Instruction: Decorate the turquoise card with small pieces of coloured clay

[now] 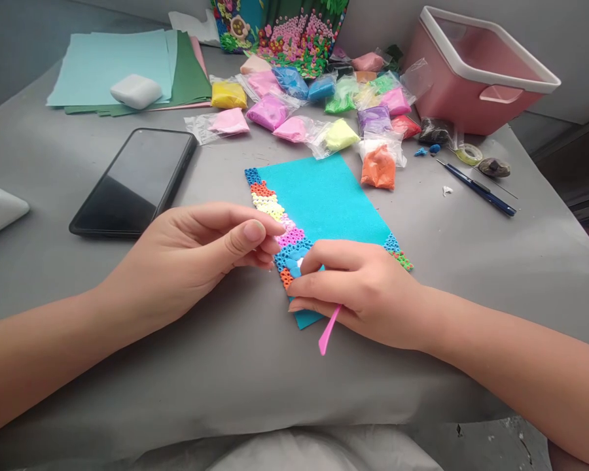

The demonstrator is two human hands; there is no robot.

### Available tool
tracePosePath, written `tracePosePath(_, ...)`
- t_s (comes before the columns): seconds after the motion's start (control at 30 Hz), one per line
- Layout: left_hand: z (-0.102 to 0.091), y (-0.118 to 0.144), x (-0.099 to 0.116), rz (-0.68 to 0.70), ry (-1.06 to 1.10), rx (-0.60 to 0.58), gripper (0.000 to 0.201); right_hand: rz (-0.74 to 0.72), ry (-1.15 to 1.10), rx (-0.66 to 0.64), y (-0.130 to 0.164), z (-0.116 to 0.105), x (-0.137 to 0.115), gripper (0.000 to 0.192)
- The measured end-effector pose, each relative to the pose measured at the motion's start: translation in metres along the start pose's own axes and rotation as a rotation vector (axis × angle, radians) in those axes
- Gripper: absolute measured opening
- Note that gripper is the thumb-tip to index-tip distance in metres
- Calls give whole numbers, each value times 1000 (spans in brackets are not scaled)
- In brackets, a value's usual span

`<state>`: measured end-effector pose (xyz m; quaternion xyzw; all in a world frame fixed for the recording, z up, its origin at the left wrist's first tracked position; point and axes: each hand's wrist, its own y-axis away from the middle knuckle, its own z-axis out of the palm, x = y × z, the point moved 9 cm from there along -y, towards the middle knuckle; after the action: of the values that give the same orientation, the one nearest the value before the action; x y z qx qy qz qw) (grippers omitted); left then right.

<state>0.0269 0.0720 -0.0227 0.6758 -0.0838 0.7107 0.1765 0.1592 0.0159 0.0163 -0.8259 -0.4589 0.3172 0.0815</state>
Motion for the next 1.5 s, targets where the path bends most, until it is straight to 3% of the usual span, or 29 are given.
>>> tracePosePath(0.43, 2, 2, 0, 17, -8, -21, 22, 136, -62, -88, 5, 9, 16, 20)
tracePosePath(0.67, 3, 0, 0, 38, -66, -58, 22, 411, -23, -93, 9, 8, 33, 52)
tracePosePath(0.83, 7, -1, 0, 35, -72, -74, 20, 534, 14, -132, 9, 9, 39, 60)
tracePosePath(1.0, 7, 0, 2, 44, -81, -73, 16, 543, -79, -59, 6, 4, 39, 56)
tracePosePath(1.1, 4, 1, 3, 30, -107, -53, 19, 493, -195, 87, 4, -11, 35, 30)
tracePosePath(1.2, 3, 1, 5, 12, -131, -29, 22, 449, -368, 203, 6, -22, 32, 57)
tracePosePath(1.3, 2, 0, 5, 1, -171, -21, 23, 470, -469, 182, 9, -18, 33, 66)
tracePosePath(1.5, 1, 1, 1, -7, -141, -6, 18, 445, -427, 86, 4, 0, 31, 53)
